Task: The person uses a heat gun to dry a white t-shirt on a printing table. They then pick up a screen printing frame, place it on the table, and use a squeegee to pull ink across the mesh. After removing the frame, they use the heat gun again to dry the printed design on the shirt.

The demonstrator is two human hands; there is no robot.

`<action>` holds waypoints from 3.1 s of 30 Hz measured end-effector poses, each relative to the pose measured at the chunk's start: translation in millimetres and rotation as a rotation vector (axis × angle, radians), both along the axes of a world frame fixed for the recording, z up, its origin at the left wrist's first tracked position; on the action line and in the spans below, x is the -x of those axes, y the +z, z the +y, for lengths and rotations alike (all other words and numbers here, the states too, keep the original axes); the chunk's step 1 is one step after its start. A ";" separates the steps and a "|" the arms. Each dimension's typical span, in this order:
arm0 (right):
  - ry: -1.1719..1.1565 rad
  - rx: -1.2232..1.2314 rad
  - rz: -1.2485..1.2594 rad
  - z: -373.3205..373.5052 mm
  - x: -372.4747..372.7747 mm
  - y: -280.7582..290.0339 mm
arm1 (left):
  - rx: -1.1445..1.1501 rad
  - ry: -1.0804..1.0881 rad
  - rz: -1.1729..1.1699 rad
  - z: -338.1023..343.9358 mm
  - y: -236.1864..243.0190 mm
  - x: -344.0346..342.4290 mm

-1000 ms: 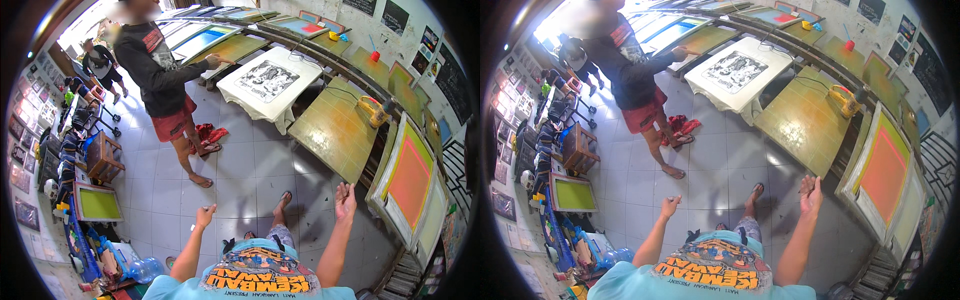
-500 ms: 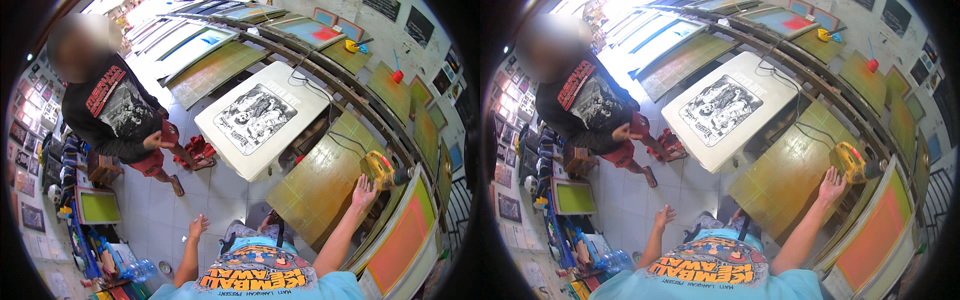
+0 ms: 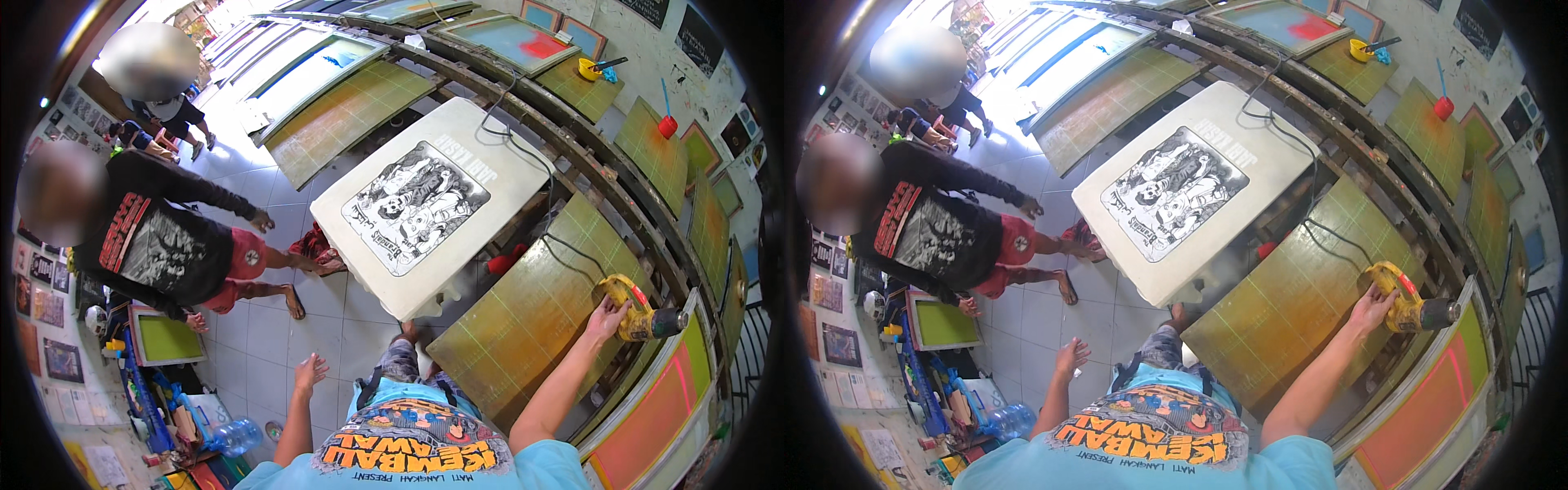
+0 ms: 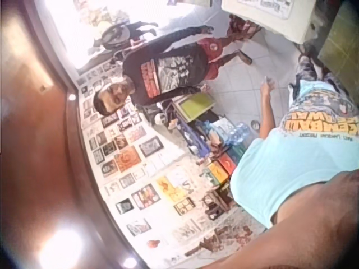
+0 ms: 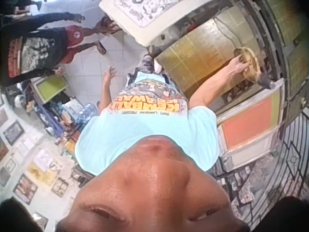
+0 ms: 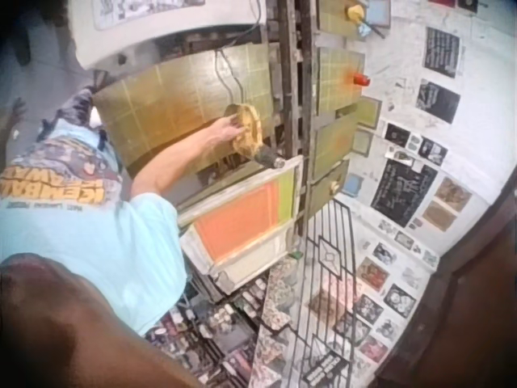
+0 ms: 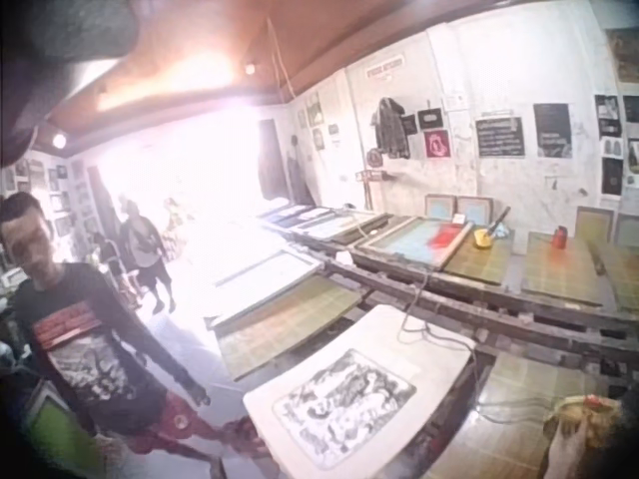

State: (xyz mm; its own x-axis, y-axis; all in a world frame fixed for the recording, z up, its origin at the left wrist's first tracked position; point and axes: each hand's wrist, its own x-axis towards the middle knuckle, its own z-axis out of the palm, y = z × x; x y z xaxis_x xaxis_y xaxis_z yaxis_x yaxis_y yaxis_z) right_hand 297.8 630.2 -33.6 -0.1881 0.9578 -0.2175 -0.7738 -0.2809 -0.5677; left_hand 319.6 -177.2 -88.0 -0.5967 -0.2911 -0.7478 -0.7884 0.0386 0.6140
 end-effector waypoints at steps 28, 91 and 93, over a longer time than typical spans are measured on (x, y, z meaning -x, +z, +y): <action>1.163 -1.319 -1.371 -321.6 150.3 292.3 | 0.565 -0.221 1.198 169.1 97.6 309.6; 1.251 -1.713 -1.581 -402.8 151.4 265.4 | 0.608 -0.305 1.088 186.4 69.8 339.8; 1.283 -1.711 -1.547 -408.9 152.9 266.6 | 0.570 -0.274 1.118 184.9 69.1 339.9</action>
